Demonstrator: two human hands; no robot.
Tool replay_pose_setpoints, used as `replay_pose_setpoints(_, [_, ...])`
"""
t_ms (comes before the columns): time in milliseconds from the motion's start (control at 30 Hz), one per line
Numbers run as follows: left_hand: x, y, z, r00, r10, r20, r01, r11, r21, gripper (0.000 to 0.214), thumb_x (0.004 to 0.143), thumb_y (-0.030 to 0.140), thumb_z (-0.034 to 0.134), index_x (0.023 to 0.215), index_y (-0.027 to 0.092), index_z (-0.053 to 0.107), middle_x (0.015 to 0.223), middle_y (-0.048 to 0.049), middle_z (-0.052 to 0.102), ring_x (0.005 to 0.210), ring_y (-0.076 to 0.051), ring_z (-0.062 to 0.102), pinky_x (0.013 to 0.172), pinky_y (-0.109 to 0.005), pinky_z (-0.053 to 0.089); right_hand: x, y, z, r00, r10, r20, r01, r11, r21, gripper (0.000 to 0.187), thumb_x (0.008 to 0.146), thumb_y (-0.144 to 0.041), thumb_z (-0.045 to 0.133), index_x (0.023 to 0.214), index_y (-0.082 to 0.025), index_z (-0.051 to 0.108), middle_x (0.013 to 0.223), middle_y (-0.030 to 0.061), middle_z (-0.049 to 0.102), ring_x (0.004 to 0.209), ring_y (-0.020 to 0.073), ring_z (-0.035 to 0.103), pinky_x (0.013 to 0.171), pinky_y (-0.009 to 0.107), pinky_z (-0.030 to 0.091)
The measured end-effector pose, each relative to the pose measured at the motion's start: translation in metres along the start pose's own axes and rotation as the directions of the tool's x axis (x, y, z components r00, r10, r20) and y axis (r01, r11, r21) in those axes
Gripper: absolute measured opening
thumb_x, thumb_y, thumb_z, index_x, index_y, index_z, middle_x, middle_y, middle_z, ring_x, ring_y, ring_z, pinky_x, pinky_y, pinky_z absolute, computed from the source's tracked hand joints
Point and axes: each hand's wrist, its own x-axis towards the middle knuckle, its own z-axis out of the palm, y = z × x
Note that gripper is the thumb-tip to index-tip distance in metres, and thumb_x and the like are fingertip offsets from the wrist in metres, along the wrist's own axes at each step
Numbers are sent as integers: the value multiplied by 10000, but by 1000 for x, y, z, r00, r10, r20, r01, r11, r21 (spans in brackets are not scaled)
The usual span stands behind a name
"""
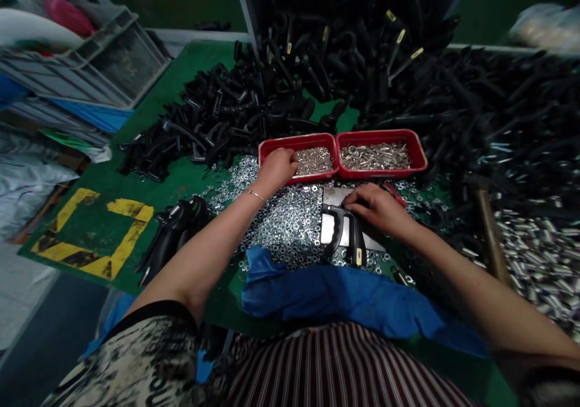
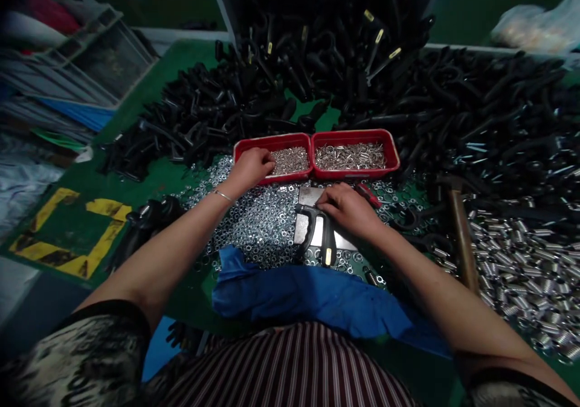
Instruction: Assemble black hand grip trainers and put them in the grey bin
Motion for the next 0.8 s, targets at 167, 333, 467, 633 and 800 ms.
replay_pose_setpoints(167, [2, 1, 1, 997, -39, -61, 41, 999, 29, 231, 869, 123, 557, 1021, 138, 730, 1087, -138, 713, 1021, -239, 627, 988, -377, 470, -1, 0, 2, 993, 116, -32, -114, 992, 51, 189, 934, -423, 624, 972, -238, 633, 951, 70, 711, 897, 262, 654, 786, 423, 512])
replay_pose_setpoints(333, [2, 3, 0, 994, -108, -25, 109, 993, 38, 186, 875, 131, 545, 910, 111, 726, 956, -160, 720, 933, -263, 650, 903, -401, 499, 6, -11, -8, 975, 131, -177, -159, 975, -155, 135, 967, -333, 556, 948, -221, 628, 965, 104, 695, 866, 268, 646, 742, 414, 489])
replay_pose_setpoints(467, [-3, 7, -1, 996, -40, -85, 39, 999, -10, 179, 916, 169, 537, 939, 127, 710, 1016, -141, 716, 968, -241, 642, 931, -378, 489, 48, -12, -22, 956, 17, -293, -67, 985, -161, 147, 965, -284, 556, 949, -223, 688, 980, 99, 688, 938, 271, 624, 836, 435, 491])
replay_pose_setpoints(633, [-12, 10, -2, 978, 10, -206, -6, 1000, 22, 169, 943, 192, 548, 1023, 139, 687, 1075, -125, 705, 1013, -237, 633, 958, -374, 477, 132, -22, -14, 988, -142, -60, 96, 868, -487, 201, 943, -230, 580, 953, -154, 766, 951, 136, 689, 1039, 320, 547, 891, 463, 439])
replay_pose_setpoints(800, [-12, 5, 2, 961, 69, -269, -58, 997, 50, 123, 962, 229, 566, 1008, 177, 668, 1044, -102, 703, 1020, -251, 631, 964, -397, 477, 168, -29, 4, 995, -64, 72, 95, 776, -624, 229, 934, -168, 566, 972, -66, 768, 983, 204, 702, 1086, 350, 516, 803, 417, 410])
